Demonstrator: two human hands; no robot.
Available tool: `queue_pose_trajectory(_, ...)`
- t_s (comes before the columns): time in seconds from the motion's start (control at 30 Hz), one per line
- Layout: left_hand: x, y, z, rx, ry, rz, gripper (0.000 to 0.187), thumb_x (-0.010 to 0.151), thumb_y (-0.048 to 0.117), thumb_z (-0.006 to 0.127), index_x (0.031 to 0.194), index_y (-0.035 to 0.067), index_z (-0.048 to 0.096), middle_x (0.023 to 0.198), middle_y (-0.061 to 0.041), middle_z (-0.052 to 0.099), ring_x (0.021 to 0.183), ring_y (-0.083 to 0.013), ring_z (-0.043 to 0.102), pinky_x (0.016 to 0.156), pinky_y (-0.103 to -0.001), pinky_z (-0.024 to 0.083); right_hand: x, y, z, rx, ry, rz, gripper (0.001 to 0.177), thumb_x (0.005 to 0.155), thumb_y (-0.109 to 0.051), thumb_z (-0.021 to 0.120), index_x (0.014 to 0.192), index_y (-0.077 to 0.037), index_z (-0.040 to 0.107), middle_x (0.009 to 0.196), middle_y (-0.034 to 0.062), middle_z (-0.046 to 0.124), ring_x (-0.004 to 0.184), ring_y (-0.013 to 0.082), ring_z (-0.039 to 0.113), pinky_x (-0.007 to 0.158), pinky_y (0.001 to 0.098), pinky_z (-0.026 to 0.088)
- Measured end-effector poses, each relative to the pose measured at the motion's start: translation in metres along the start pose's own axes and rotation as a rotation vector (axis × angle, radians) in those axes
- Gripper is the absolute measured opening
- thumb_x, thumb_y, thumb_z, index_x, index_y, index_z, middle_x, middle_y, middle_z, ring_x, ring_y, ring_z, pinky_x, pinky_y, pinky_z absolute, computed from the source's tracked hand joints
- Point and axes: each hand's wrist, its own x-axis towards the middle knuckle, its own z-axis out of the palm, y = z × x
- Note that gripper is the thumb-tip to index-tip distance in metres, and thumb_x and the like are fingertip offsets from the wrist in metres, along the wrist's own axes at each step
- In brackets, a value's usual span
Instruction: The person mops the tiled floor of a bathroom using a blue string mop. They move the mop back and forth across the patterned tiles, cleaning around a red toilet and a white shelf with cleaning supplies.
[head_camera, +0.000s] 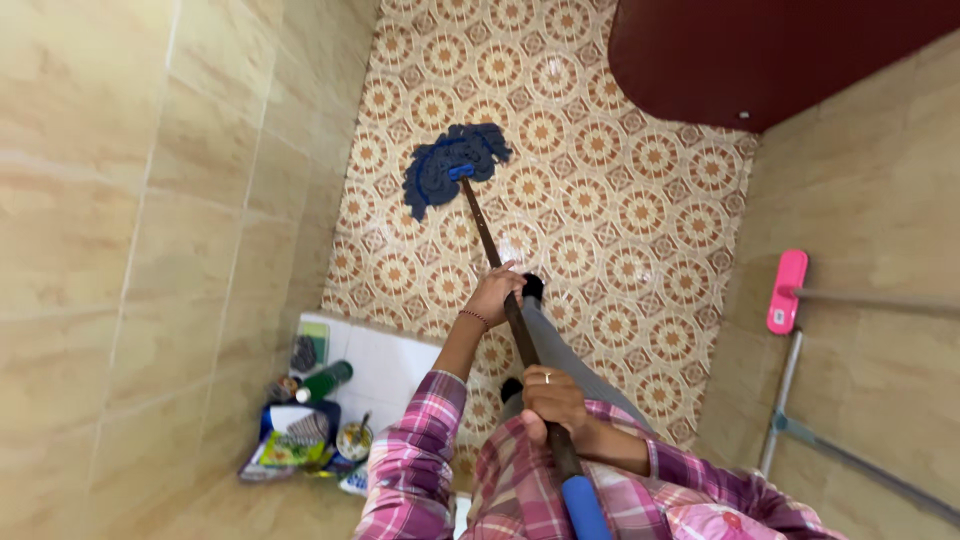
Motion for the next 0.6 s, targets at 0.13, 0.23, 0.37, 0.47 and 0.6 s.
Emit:
queue_pose_trajectory(0.13, 0.038, -0.032, -0.041, -0.058, 0.013, 0.076, 0.019, 0.074, 0.006, 0.073, 0.069, 0.005, 0.055, 0.095, -0.012, 0.072, 0.094, -0.0305, 0.069, 0.121, -0.042, 0.04, 0.045, 0.049, 0.002, 0.015, 0.027, -0.026, 0.038, 0.097, -0.006, 0.056, 0.063, -0.008, 0.04, 0.061, 0.0052, 0.044, 0.049, 0.0221, 0.044, 0.052, 0.0384, 0.04)
queue_pose_trajectory(0.23, 0.07, -0.049, -0.071, 0.067, -0.141, 0.021, 0.022, 0.072, 0.001, 0.071, 0.066, 0.004, 0.051, 0.073, -0.014, 0.062, 0.082, -0.0325, 0.066, 0.126, -0.043, 0.04, 0.08, 0.075, 0.002, 0.012, 0.019, -0.032, 0.037, 0.096, -0.005, 0.056, 0.063, -0.007, 0.039, 0.061, 0.0053, 0.043, 0.05, 0.0219, 0.045, 0.053, 0.0377, 0.042)
queue_pose_trajectory(0.37, 0.098, -0.07, -0.102, -0.067, -0.058, 0.041, 0.022, 0.069, -0.001, 0.07, 0.066, 0.008, 0.05, 0.075, -0.01, 0.062, 0.081, -0.0319, 0.065, 0.121, -0.046, 0.039, 0.119, 0.106, 0.005, 0.013, 0.021, 0.027, 0.034, 0.095, -0.005, 0.055, 0.064, -0.007, 0.042, 0.061, 0.0063, 0.046, 0.05, 0.0225, 0.047, 0.053, 0.0373, 0.042)
queue_pose_trajectory(0.47, 0.12, -0.09, -0.128, -0.081, -0.071, 0.043, 0.025, 0.069, -0.001, 0.072, 0.066, 0.007, 0.049, 0.073, -0.01, 0.061, 0.08, -0.0315, 0.065, 0.123, -0.046, 0.039, 0.145, 0.132, 0.01, 0.0, 0.028, 0.025, 0.035, 0.094, -0.006, 0.056, 0.062, -0.007, 0.042, 0.06, 0.0054, 0.046, 0.048, 0.0219, 0.047, 0.052, 0.0366, 0.04)
queue_pose_trajectory(0.6, 0.143, -0.127, -0.168, -0.111, -0.067, 0.094, 0.022, 0.071, 0.0, 0.072, 0.07, 0.007, 0.051, 0.076, -0.009, 0.063, 0.083, -0.0312, 0.066, 0.122, -0.046, 0.04, 0.181, 0.169, 0.034, -0.045, 0.083, 0.011, 0.036, 0.094, -0.007, 0.056, 0.062, -0.006, 0.041, 0.06, 0.006, 0.046, 0.048, 0.0218, 0.047, 0.05, 0.0362, 0.04)
